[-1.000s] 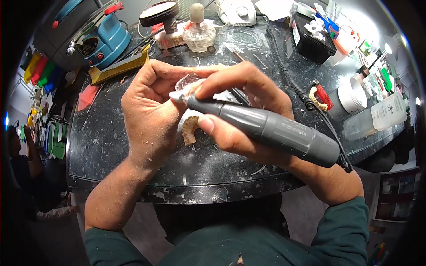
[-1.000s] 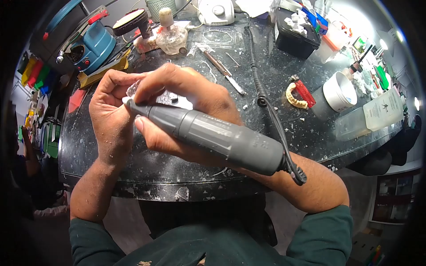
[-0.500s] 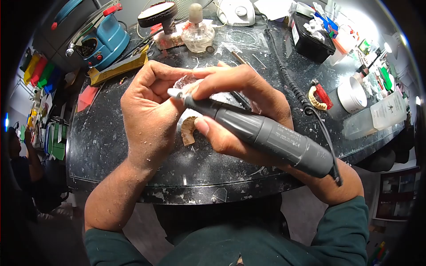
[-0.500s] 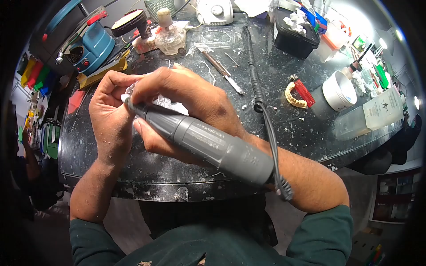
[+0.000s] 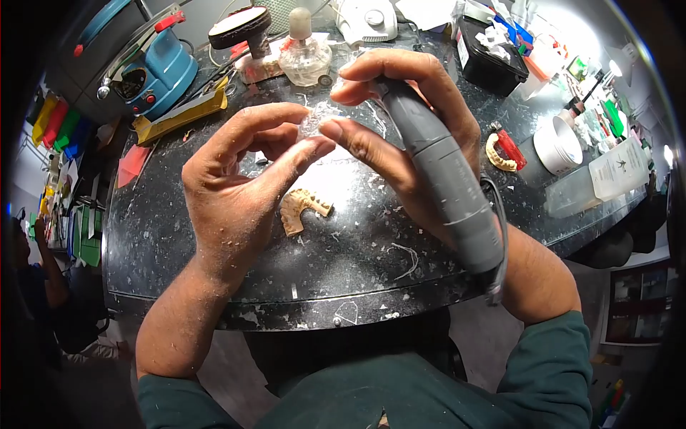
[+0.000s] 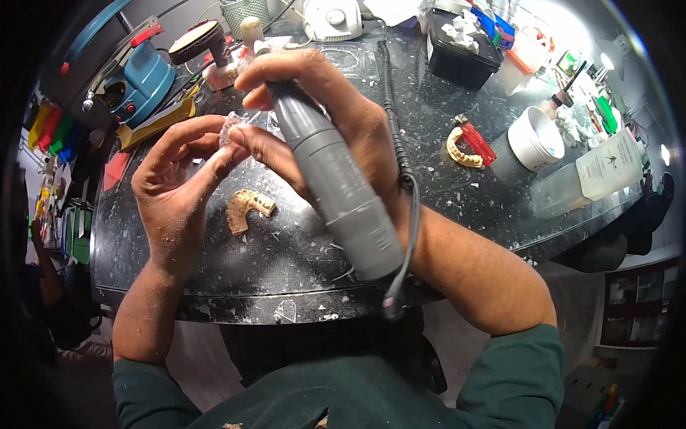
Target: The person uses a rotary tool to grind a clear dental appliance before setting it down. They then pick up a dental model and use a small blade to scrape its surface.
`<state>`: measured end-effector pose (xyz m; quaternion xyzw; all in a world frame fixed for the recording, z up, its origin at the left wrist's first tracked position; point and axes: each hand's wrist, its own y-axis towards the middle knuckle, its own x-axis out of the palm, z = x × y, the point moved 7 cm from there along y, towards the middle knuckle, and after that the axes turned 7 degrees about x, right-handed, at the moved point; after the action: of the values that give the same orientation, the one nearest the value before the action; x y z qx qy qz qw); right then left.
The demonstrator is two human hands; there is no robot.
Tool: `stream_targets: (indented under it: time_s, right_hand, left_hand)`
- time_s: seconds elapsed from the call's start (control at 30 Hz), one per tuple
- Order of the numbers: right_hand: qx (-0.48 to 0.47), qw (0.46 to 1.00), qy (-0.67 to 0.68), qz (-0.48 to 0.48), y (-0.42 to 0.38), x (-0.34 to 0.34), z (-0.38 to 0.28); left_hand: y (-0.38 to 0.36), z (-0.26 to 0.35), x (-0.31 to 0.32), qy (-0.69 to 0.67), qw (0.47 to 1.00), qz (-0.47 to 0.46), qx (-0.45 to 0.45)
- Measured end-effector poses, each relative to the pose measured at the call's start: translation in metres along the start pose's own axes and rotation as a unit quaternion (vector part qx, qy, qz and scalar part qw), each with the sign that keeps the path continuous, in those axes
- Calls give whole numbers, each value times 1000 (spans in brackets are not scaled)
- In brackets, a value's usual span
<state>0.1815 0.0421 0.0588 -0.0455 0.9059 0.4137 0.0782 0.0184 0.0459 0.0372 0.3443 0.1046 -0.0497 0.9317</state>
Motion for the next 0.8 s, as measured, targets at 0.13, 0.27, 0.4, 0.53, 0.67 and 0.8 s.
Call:
stream_targets:
  time_s: [0.13,0.27,0.4,0.53,0.67,0.8]
  right_hand:
    - [42,998,45,-25,2,-1,0]
    - [36,996,60,-61,6,0,1]
    - [62,998,-15,10,7,-12,3]
    - [161,972,172,7,3,-7,8]
    - [163,979,123,-2,-3,-7,15]
    - [169,976,137,-10,-2,-7,11]
  left_hand:
    - [1,3,0,54,998,-22,37]
    - [2,-3,9,-138,988,-47,-43]
    - [2,-14,11,-226,969,-42,-88]
    - [2,-19,11,-255,960,-17,-114]
    - [-1,-30,6,-254,956,0,-147]
    - [-3,-34,5,-236,956,-9,-173]
